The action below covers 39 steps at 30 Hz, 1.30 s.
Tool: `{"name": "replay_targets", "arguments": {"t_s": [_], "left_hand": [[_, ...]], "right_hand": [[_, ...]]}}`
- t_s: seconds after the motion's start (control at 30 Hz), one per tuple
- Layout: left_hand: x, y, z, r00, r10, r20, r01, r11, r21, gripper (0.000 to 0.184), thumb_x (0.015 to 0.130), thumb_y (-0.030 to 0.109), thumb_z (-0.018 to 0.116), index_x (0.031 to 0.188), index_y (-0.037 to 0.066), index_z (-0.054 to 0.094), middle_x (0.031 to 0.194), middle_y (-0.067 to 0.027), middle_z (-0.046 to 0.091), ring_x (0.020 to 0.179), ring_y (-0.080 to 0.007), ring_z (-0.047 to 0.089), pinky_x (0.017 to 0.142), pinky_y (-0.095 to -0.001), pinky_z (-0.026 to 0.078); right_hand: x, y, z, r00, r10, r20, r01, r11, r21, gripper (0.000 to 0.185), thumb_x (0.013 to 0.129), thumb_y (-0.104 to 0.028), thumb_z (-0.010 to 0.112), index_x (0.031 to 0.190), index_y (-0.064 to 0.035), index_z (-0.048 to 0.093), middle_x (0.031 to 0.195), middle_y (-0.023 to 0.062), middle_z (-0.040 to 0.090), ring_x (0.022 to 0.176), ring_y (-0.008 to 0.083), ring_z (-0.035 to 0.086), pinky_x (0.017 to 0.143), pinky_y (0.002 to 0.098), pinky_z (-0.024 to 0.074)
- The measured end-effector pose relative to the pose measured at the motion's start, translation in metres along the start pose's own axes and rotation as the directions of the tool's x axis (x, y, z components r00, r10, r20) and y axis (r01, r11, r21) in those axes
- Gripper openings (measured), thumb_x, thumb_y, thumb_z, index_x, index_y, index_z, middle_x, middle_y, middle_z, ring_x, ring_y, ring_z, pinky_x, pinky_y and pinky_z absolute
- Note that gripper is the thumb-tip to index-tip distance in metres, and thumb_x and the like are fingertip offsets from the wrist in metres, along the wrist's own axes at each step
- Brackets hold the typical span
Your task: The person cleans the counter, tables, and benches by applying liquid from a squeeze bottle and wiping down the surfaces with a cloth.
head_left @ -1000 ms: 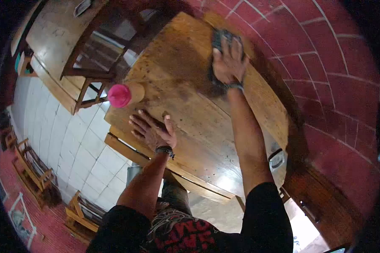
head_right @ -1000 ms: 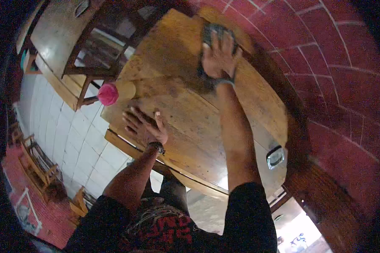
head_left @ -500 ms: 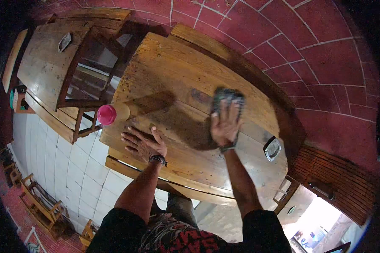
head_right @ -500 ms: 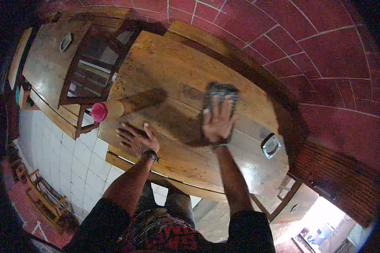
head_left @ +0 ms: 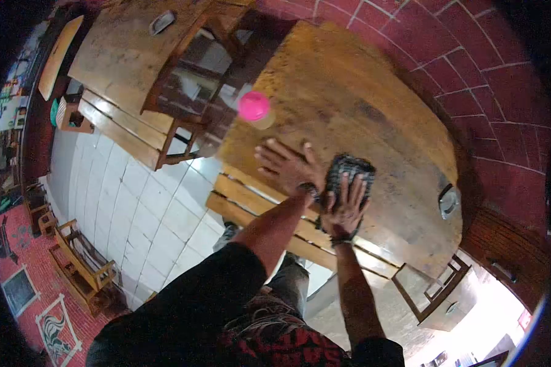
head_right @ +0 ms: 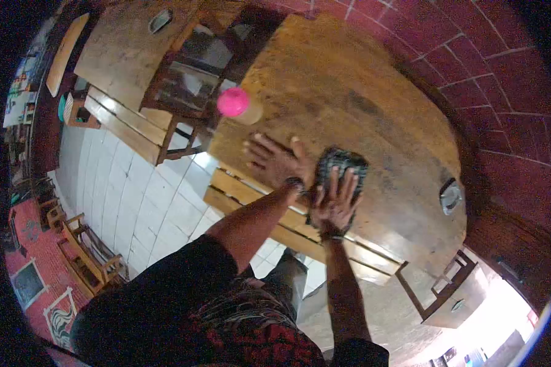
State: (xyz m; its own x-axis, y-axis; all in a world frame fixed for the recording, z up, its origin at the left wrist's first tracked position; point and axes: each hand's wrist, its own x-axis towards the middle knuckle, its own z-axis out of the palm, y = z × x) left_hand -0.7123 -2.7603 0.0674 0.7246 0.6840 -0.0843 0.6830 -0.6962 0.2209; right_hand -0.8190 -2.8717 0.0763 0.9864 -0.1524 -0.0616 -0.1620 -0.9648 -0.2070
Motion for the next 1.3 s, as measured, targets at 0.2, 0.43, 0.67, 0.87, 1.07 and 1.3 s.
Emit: {"name": "replay_targets", "arguments": {"t_s": [0.2, 0.43, 0.67, 0.87, 1.07, 1.3], "left_hand": [[0.003, -0.081, -0.017, 0.851, 0.511, 0.120, -0.464, 0.840, -0.282, 0.095, 0.104, 0.061, 0.042, 0.169, -0.001, 0.012, 0.176, -0.0279, 0.005, 0.163, -0.0441, 0.003, 0.128, -0.0654, 0.004], [0.082, -0.261, -0.068, 0.551, 0.747, 0.372, -0.762, 0.632, -0.141, 0.091, 0.103, 0.062, 0.049, 0.169, 0.005, 0.022, 0.177, -0.0186, 0.015, 0.164, -0.0394, 0.003, 0.130, -0.0605, 0.008], [0.208, -0.542, -0.137, 0.880, 0.304, 0.364, -0.307, 0.950, -0.051, 0.070, 0.103, 0.051, 0.060, 0.148, -0.003, 0.055, 0.144, -0.0342, 0.058, 0.138, -0.0480, 0.053, 0.117, -0.0491, 0.044], [0.191, -0.715, -0.231, 0.829, -0.078, 0.554, -0.003, 0.990, 0.144, 0.073, 0.102, 0.058, 0.060, 0.140, -0.005, 0.063, 0.133, -0.0329, 0.066, 0.129, -0.0462, 0.062, 0.110, -0.0487, 0.050], [0.205, -0.839, -0.232, 0.618, -0.119, 0.777, 0.014, 0.990, 0.140, 0.077, 0.098, 0.064, 0.056, 0.133, -0.004, 0.068, 0.131, -0.0274, 0.070, 0.130, -0.0413, 0.064, 0.111, -0.0462, 0.050], [0.345, -0.779, -0.226, 0.768, 0.008, 0.640, -0.033, 0.999, 0.026, 0.074, 0.098, 0.058, 0.064, 0.138, -0.005, 0.065, 0.133, -0.0300, 0.068, 0.129, -0.0412, 0.064, 0.110, -0.0448, 0.051]], "right_hand": [[0.001, -0.003, 0.004, 0.989, -0.062, -0.133, 0.052, 0.995, -0.080, 0.065, 0.107, -0.046, 0.047, 0.165, -0.0196, 0.040, 0.174, 0.0167, 0.029, 0.160, 0.0378, 0.027, 0.124, 0.0653, 0.0209], [0.001, -0.006, 0.005, 0.995, 0.012, -0.097, -0.025, 0.992, -0.127, 0.065, 0.107, -0.049, 0.045, 0.167, -0.0242, 0.036, 0.176, 0.0131, 0.024, 0.162, 0.0341, 0.022, 0.126, 0.0646, 0.0188], [0.002, -0.025, 0.055, 0.962, 0.097, -0.255, -0.116, 0.991, -0.063, 0.061, 0.111, -0.042, 0.040, 0.168, -0.0215, 0.033, 0.177, 0.0111, 0.023, 0.163, 0.0329, 0.021, 0.126, 0.0629, 0.0207], [-0.008, -0.178, 0.081, 0.985, 0.045, -0.169, -0.051, 0.998, -0.033, 0.063, 0.111, -0.039, 0.041, 0.169, -0.0183, 0.028, 0.177, 0.0115, 0.022, 0.163, 0.0314, 0.020, 0.127, 0.0613, 0.0168], [-0.008, -0.226, 0.086, 0.985, 0.132, -0.111, -0.131, 0.991, 0.014, 0.063, 0.112, -0.040, 0.041, 0.170, -0.0219, 0.025, 0.176, 0.0115, 0.023, 0.163, 0.0326, 0.019, 0.127, 0.0628, 0.0153], [-0.008, -0.234, 0.083, 0.973, 0.231, -0.012, -0.232, 0.973, -0.005, 0.065, 0.111, -0.037, 0.046, 0.170, -0.0217, 0.025, 0.178, 0.0122, 0.015, 0.163, 0.0344, 0.016, 0.126, 0.0638, 0.0166]]}}
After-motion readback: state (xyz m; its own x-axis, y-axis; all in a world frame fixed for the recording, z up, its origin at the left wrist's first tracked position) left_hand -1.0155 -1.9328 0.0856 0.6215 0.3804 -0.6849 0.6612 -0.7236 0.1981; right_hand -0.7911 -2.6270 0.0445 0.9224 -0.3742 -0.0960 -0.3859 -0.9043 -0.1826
